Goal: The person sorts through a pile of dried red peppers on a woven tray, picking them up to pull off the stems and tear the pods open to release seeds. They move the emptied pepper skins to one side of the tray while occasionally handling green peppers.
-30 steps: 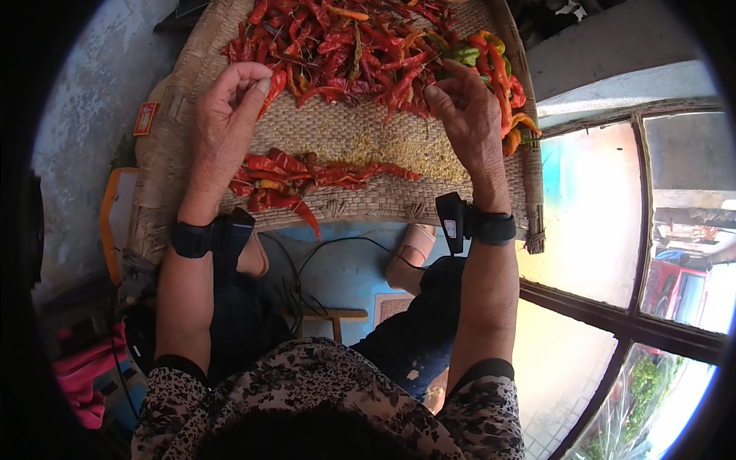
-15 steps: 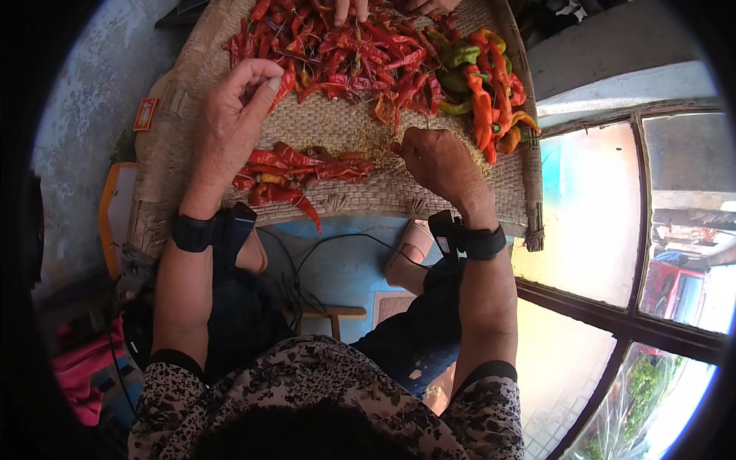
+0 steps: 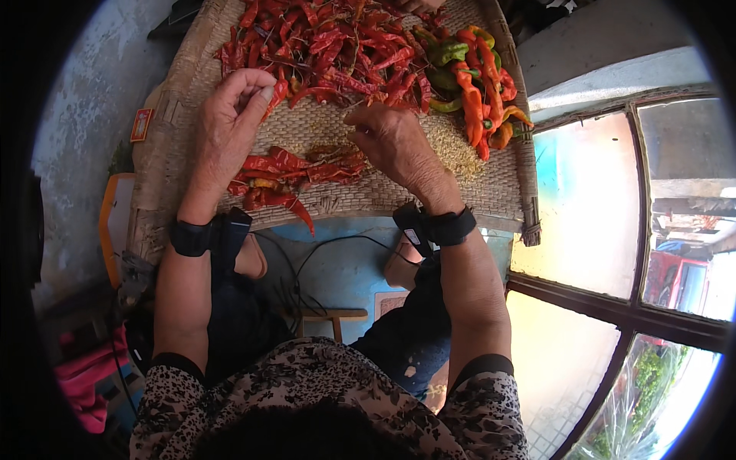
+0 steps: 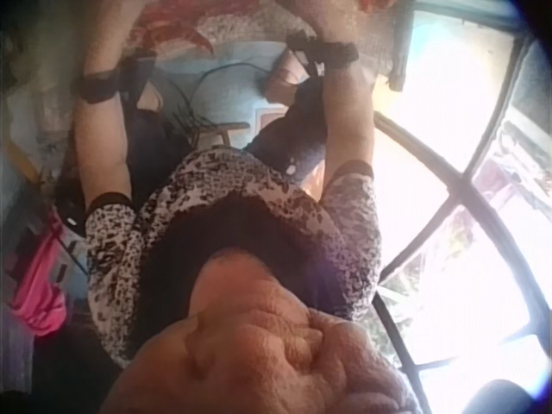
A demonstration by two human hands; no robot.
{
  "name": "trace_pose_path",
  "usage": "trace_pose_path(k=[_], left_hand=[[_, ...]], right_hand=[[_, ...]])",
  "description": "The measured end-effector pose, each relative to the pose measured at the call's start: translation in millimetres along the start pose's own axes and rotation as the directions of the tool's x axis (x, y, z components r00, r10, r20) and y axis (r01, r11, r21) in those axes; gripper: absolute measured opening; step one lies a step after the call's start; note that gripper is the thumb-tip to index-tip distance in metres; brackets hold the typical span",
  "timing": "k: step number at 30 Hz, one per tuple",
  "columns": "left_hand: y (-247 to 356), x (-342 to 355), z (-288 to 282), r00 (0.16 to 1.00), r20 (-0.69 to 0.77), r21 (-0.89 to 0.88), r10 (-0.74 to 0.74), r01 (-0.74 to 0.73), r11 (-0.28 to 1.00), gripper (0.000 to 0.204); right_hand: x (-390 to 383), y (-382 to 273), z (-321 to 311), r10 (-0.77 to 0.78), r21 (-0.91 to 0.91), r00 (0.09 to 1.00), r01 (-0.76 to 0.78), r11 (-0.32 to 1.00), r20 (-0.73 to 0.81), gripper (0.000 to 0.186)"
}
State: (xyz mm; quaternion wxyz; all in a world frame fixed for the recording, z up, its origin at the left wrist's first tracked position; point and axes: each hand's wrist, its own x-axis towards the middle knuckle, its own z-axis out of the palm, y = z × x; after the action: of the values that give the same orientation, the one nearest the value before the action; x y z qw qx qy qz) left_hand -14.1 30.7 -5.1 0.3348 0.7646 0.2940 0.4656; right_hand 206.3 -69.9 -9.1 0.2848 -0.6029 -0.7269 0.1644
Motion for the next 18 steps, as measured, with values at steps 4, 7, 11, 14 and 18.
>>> trace_pose_path(k=[4,7,11,14,18], left_hand=[[4,1,0,1.0,0.002,-0.043,-0.025,0.025,0.999,0.01],[0,1,1,1.0,-0.001,-0.06,0.016,-0.016,0.998,0.009],[4,1,-1,1.0,-0.001,-0.04,0.014,-0.014,0.999,0.008],[4,0,-5,0.999,-0.018,-0.024,0.031,-0.031,0.999,0.007],[3,0,-3,0.999,0.005,0.003,0.048,-0.048,0.999,0.007]], right_hand=[[-1,-1,26,-0.088,-0.194,0.993,0.103,0.976,0.084,0.021],[5,4,30,-0.024,-0.273,0.985,0.07,0.959,0.169,0.017],[8,4,28,-0.126,-0.244,0.988,0.144,0.959,0.091,0.013],[14,-12,14,-0.034,-0.136,0.999,0.034,0.99,0.007,0.009],[16,-4,-4,0.019,-0.086,0.991,-0.007,0.996,0.134,0.02]])
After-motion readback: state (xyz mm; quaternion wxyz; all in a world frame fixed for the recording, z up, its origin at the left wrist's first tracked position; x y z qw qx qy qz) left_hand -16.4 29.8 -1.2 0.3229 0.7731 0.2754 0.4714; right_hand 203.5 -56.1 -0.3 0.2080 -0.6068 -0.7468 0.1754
